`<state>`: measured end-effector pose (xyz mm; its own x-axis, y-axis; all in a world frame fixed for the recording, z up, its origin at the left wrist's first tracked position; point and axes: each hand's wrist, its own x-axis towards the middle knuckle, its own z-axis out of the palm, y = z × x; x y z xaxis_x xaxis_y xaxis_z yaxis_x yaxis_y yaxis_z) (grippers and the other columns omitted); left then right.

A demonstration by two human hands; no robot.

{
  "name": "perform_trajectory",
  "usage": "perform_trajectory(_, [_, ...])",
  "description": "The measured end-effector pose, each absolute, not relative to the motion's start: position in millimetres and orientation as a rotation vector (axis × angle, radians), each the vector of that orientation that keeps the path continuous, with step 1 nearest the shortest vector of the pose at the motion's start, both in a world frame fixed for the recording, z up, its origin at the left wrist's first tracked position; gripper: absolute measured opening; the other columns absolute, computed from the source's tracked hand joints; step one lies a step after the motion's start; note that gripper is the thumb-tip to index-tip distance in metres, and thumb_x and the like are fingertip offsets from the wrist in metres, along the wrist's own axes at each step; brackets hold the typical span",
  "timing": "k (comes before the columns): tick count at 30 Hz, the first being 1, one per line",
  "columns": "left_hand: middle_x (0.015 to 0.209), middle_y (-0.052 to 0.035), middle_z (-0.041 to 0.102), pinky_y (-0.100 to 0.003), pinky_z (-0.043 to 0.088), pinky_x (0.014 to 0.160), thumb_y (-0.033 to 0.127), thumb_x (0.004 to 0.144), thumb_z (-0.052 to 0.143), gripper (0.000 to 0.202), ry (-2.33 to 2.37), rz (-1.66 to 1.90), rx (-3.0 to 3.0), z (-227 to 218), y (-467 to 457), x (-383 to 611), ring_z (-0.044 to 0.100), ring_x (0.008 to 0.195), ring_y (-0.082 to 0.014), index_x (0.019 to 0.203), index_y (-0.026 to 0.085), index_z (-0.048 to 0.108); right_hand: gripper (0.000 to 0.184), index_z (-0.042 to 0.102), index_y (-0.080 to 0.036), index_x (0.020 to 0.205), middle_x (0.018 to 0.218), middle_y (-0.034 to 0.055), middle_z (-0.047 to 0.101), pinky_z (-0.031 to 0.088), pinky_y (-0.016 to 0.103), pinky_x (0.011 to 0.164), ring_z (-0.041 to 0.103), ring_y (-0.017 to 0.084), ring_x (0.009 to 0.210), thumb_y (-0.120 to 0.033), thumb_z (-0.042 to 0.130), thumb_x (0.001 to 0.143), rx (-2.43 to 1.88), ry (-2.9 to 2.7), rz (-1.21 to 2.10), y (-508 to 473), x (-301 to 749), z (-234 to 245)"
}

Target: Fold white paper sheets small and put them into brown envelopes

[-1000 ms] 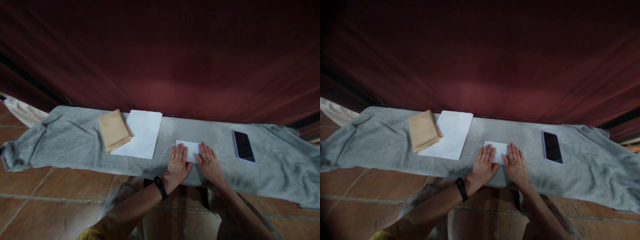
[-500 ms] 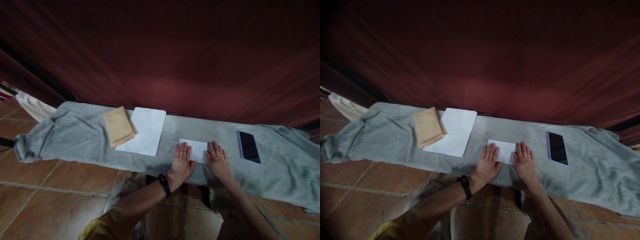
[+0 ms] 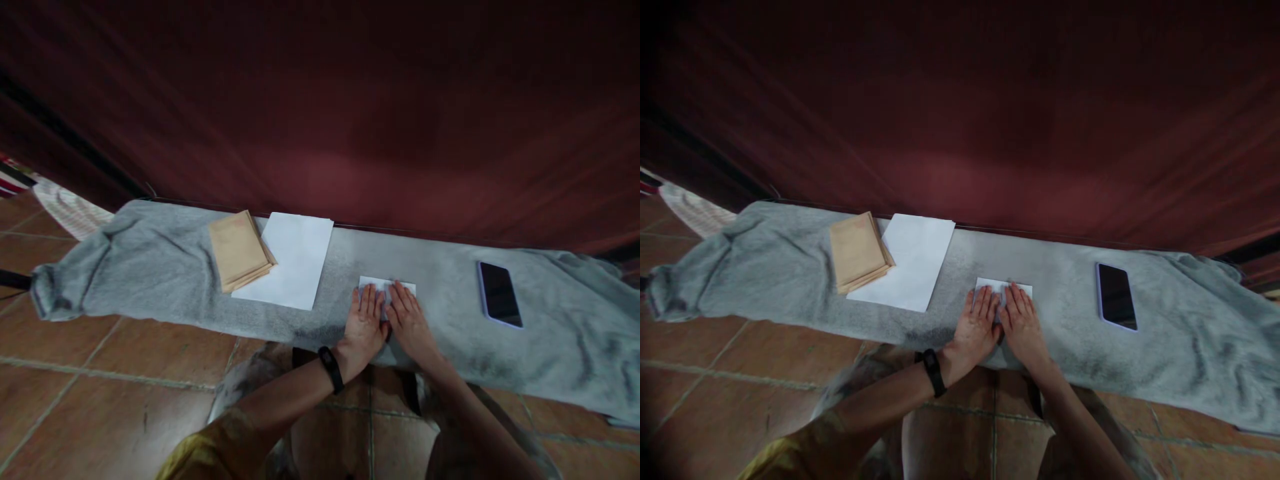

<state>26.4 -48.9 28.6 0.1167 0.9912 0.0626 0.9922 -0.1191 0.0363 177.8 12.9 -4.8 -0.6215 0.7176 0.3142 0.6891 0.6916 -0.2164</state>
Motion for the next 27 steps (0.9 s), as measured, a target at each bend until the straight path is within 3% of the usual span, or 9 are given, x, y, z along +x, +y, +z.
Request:
perform_trajectory(7, [0.163,-0.0227,0.032,-0.057,0.027,0.123,0.042,0.1,0.043,0.066,-2.104,-0.23,-2.345,26,-50,23,0.027,0.154,-0.0344,0.154,0.004,0.038,0.053,0.04,-0.017,0.157,0.165,0.0121,0.036,0.032,0.054,0.121,0.025,0.028,0.155,-0.025,0.035,0.104,-1.124,-2.64,-0.065,8,176,-6])
perform_trajectory(13, [0.163,-0.0231,0.033,-0.051,0.026,0.124,0.046,0.101,0.04,0.069,-2.105,-0.376,-2.294,20,-54,11,0.029,0.153,-0.0327,0.154,0.002,0.036,0.051,0.045,-0.021,0.153,0.164,0.0112,0.037,0.033,0.058,0.12,0.032,0.031,0.152,-0.026,0.039,0.102,-1.153,-2.581,-0.068,8,178,-3])
perform_trajectory(22, [0.161,-0.022,0.037,-0.052,0.021,0.127,0.054,0.102,0.038,0.072,-2.137,-0.324,-2.24,30,-53,-15,0.03,0.153,-0.0325,0.151,0.001,0.041,0.053,0.041,-0.022,0.155,0.164,0.0126,0.037,0.036,0.059,0.118,0.036,0.033,0.15,-0.031,0.042,0.103,-1.178,-2.477,-0.065,10,183,-6])
perform_trajectory(27, [0.164,-0.0166,0.033,-0.055,0.015,0.128,0.041,0.102,0.039,0.063,-2.233,-0.271,-2.092,42,-46,-36,0.023,0.156,-0.0306,0.156,0.008,0.036,0.054,0.035,-0.021,0.158,0.162,0.0139,0.04,0.038,0.056,0.117,0.038,0.031,0.149,-0.033,0.037,0.105,-1.172,-2.454,-0.084,12,183,-11])
